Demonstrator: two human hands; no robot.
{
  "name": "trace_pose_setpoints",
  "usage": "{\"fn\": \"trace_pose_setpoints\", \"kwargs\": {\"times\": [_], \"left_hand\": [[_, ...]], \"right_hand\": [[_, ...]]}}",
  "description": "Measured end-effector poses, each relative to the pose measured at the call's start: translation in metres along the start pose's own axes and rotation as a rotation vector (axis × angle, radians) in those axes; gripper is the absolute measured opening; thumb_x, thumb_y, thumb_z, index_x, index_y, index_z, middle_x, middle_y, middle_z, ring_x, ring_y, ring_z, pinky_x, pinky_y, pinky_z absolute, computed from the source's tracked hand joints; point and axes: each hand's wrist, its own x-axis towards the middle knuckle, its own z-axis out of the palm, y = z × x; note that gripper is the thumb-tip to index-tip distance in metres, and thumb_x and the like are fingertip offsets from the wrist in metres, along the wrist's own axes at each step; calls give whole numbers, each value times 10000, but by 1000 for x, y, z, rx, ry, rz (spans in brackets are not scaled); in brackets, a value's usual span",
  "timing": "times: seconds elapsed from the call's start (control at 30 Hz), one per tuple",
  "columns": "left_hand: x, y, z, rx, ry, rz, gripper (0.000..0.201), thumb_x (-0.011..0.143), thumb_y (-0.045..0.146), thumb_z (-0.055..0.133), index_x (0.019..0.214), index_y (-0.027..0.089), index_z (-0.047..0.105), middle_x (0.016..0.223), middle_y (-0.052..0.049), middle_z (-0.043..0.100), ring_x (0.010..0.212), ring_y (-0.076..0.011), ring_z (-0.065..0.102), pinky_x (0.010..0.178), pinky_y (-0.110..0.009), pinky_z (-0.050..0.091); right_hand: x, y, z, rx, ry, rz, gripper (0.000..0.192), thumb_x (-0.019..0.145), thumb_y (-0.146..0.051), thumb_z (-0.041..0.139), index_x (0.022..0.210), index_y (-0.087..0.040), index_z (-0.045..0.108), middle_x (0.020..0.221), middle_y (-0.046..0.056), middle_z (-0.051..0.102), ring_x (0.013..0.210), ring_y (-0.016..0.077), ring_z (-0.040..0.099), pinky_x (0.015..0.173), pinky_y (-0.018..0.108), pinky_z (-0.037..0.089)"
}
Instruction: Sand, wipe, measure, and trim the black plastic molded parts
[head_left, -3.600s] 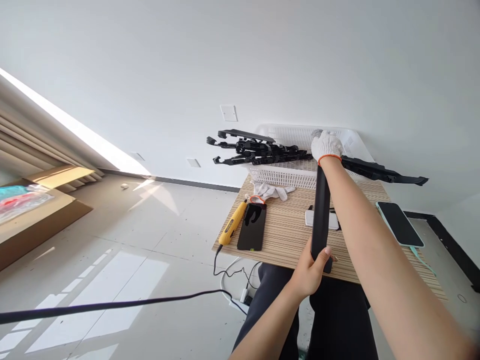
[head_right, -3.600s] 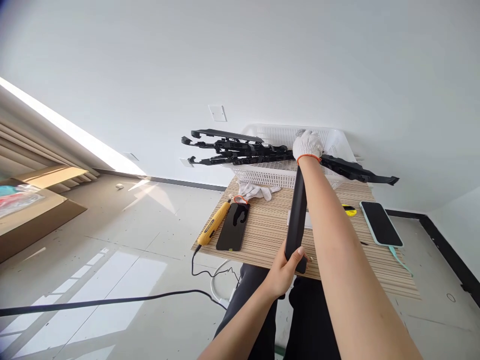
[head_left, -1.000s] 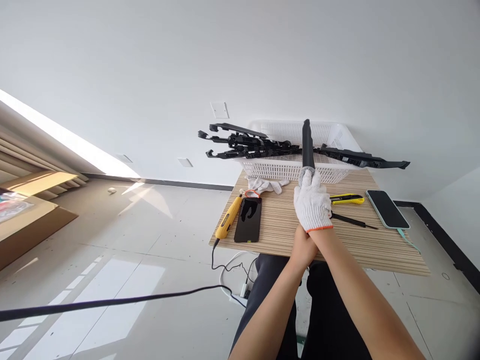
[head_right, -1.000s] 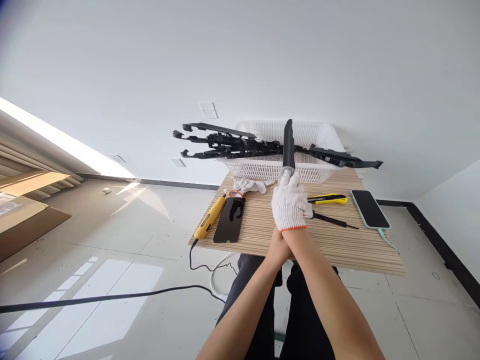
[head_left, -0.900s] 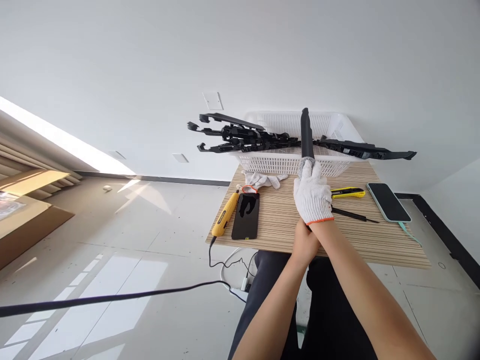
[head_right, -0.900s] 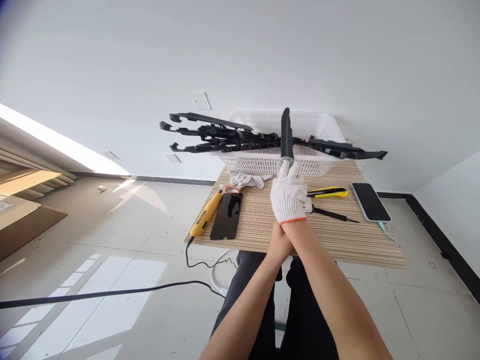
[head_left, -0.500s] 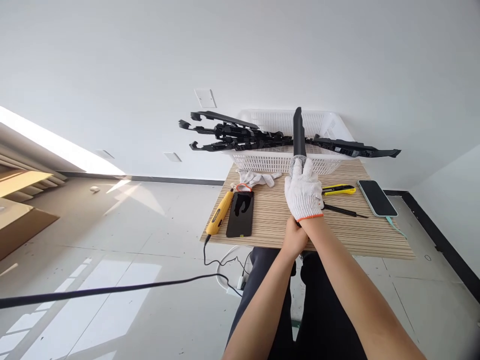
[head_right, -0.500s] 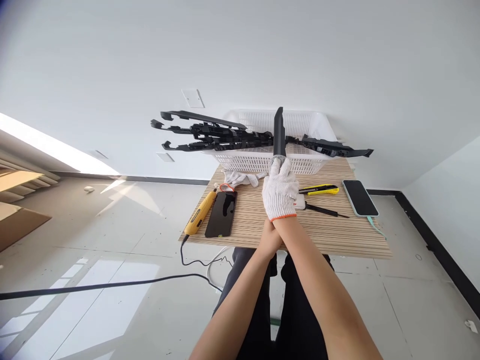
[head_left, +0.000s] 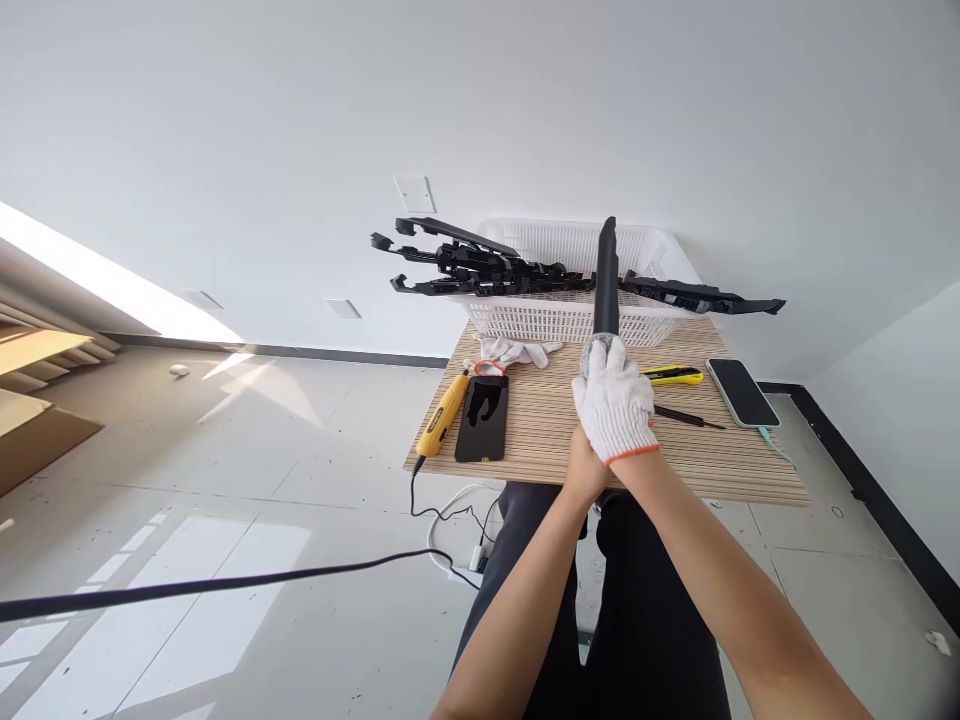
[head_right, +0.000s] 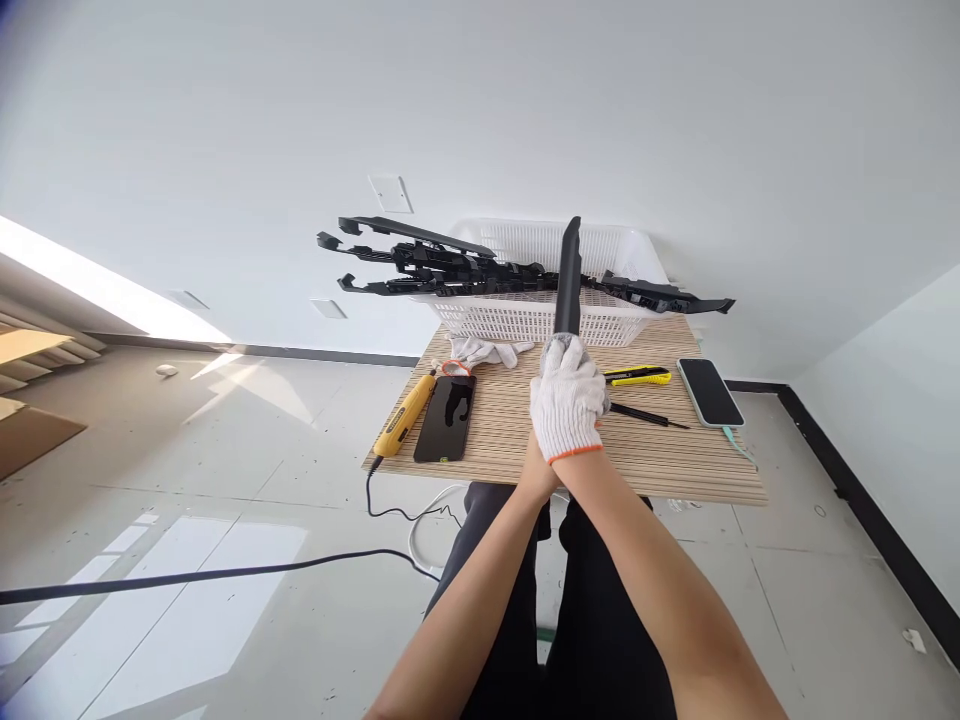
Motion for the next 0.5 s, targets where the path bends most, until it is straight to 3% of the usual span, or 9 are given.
{"fn": "trace_pose_setpoints", "kwargs": {"times": [0.13,0.23,0.37,0.5], "left_hand": [[-1,0,4,-28,22,-59,154,727,181,661,880,164,663,937,-79,750,898,-221,689,791,-330,532],[-2,-1,2,-1,11,-68,208,747,165,644,953,158,664,961,-87,746,915,-221,685,783,-318,527],[-2,-1,-5,50,-40,-14,241,758,226,705,992,173,681,1024,-106,743,1014,-276,667,853,-374,533],[-3,-4,9,25,66,-44,217,846,353,661,1026,234,681,1125,-94,713,1123,-282,633,969,-404,504]], "right_hand": [[35,-6,8,7,87,50,646,959,-306,395,1560,-78,328,1588,279,312,986,324,600,732,470,516],[38,-7,2,5,80,69,650,959,-307,400,1562,-75,324,1574,291,330,955,330,621,689,467,519],[6,-1,-10,-10,8,38,628,953,-395,458,1513,-114,413,1514,270,419,883,304,646,642,430,524],[-42,7,-15,6,-57,12,504,931,-420,524,1350,-143,572,1317,220,584,878,284,645,656,396,532]]}}
